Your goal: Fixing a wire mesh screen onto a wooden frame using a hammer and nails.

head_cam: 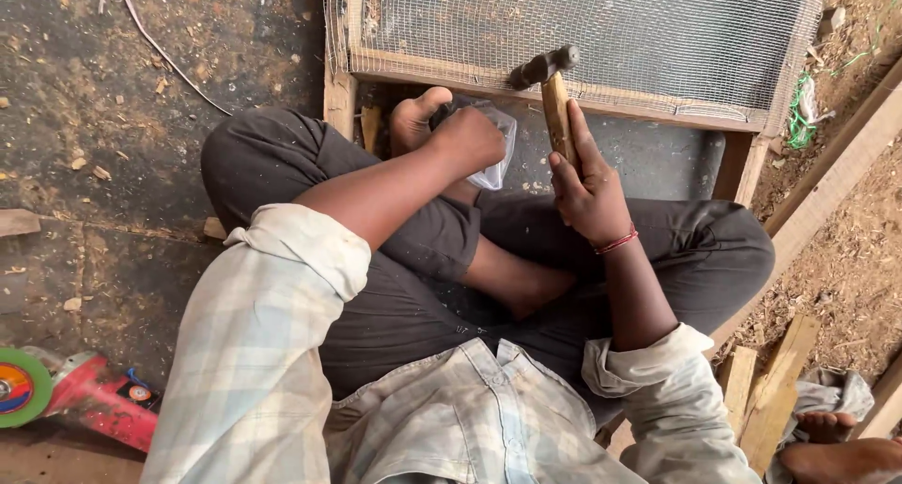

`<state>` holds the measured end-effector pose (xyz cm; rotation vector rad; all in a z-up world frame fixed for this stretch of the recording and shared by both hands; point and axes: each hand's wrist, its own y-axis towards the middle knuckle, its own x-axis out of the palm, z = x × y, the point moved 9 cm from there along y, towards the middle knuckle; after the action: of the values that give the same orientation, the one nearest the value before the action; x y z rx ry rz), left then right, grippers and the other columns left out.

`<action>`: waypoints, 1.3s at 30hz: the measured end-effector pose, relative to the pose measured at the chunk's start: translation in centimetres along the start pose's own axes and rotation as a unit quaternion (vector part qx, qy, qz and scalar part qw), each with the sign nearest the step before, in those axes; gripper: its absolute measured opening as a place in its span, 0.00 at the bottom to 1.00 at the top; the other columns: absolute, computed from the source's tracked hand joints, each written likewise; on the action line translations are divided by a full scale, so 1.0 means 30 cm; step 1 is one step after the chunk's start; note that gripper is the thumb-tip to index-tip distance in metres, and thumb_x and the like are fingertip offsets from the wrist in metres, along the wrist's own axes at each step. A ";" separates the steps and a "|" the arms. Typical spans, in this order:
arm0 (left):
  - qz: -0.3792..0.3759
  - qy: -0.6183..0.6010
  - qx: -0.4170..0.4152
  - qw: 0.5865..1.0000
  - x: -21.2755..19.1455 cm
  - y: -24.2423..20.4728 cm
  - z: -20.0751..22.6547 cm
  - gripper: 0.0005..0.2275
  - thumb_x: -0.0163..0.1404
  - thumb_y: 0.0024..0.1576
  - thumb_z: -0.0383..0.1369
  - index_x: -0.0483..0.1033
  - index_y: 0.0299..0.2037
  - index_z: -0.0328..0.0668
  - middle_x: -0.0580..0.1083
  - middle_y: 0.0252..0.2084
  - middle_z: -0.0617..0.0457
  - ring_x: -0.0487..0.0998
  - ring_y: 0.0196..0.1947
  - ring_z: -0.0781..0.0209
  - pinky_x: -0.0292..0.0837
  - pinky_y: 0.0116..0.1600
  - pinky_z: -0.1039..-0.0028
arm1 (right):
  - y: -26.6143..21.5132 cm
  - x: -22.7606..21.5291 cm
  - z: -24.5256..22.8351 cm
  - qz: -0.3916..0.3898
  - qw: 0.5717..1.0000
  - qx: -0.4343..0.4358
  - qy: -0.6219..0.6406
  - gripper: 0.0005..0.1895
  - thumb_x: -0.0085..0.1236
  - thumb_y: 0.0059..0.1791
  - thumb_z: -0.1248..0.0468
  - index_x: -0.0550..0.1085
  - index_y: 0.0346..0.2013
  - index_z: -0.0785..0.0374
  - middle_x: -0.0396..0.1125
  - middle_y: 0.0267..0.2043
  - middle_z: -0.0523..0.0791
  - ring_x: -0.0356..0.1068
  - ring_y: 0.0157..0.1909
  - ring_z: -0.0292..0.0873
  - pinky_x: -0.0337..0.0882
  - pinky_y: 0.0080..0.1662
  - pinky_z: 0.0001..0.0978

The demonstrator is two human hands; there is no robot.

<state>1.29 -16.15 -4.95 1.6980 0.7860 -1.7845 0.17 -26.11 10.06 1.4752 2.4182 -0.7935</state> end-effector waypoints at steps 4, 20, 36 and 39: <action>0.020 -0.002 -0.036 0.999 -0.047 -0.005 -0.032 0.04 0.54 0.50 0.29 0.82 0.25 0.47 0.81 0.27 0.55 0.83 0.29 0.58 0.75 0.27 0.65 | 0.002 0.009 0.014 -0.016 0.998 0.025 0.063 0.37 0.48 0.59 0.63 0.46 0.81 0.45 0.59 0.24 0.38 0.56 0.20 0.29 0.61 0.22 0.25; 0.125 -0.378 -0.140 0.907 -0.374 -0.230 -0.369 0.02 0.54 0.62 0.28 0.78 0.37 0.41 0.77 0.36 0.46 0.79 0.38 0.57 0.77 0.38 0.72 | 0.021 0.015 0.045 -0.045 0.986 0.052 0.153 0.37 0.43 0.60 0.64 0.41 0.81 0.44 0.55 0.23 0.38 0.53 0.20 0.30 0.59 0.21 0.24; 0.135 -0.314 -0.266 0.901 -0.337 -0.396 -0.675 0.04 0.60 0.57 0.27 0.86 0.40 0.44 0.82 0.39 0.48 0.84 0.37 0.54 0.80 0.45 0.60 | 0.050 0.015 0.080 -0.048 0.974 0.084 0.206 0.38 0.40 0.60 0.64 0.39 0.81 0.40 0.57 0.23 0.41 0.54 0.20 0.32 0.61 0.23 0.25; 0.143 -0.296 -0.258 0.909 -0.310 -0.386 -0.678 0.04 0.60 0.57 0.27 0.86 0.40 0.44 0.82 0.39 0.47 0.84 0.37 0.53 0.80 0.44 0.60 | 0.049 0.011 0.080 -0.045 0.973 0.087 0.207 0.37 0.40 0.61 0.63 0.39 0.82 0.40 0.56 0.24 0.42 0.54 0.20 0.32 0.60 0.23 0.26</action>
<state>7.06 6.60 4.18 0.8094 0.6163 -1.5702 1.04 -26.63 7.43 1.7581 2.7948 -0.7999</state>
